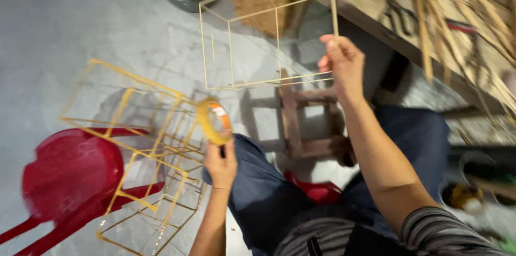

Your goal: The person tapes the edges of a small rectangular wire frame using yellow tape and scissors. They wrap tape around the frame's edges, cut the tape with scissors, and repeat the process on multiple sides.

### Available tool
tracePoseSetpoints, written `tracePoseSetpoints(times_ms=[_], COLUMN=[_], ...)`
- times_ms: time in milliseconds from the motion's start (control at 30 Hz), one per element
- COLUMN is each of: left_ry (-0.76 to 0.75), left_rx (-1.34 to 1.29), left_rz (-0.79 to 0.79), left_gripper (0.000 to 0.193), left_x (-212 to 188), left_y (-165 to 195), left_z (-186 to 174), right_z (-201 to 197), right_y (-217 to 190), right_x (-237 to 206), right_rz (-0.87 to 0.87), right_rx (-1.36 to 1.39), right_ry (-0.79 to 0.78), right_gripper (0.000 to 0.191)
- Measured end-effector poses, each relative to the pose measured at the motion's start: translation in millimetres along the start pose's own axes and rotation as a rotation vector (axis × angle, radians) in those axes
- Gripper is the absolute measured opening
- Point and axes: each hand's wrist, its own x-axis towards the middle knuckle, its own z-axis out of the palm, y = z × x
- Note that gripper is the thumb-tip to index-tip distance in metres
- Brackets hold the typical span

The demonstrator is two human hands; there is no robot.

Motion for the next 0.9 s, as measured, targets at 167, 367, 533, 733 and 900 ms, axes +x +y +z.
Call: tracePoseSetpoints(times_ms=[167, 367, 533, 733, 900], left_ry=[0.126, 0.181, 0.115, 0.073, 0.023], left_rx=[-0.351, -0.581, -0.787, -0.892, -0.826], left_rz=[-0.163, -0.225, -0.261, -0.472, -0.473], left_gripper=[0.024, 0.029, 0.026, 0.038, 0.037], left_x=[-13.3, -25.8, -40.9, -61.8, -70.0], left_y=[26.4, 82.2, 115.9, 136.4, 137.1], left_z=[8.8, 30.4, 50.9, 56.9, 72.8], right_z=[-112.8, -207.5, -246.3, -264.3, -279.7], right_y=[-44.3, -58.3, -41.1, -2.6, 9.0], right_x=[-67.8, -143.9, -174.0, -183.7, -178.9], right_rz=[0.058, 0.127, 0.271, 0.363, 0.385], right_rx=[0.061, 0.105, 0.148, 0.069, 0.016], right_ry=[0.149, 0.151, 0.124, 0.192, 0.193], right_gripper=[0.021, 0.024, 0.026, 0.025, 0.024])
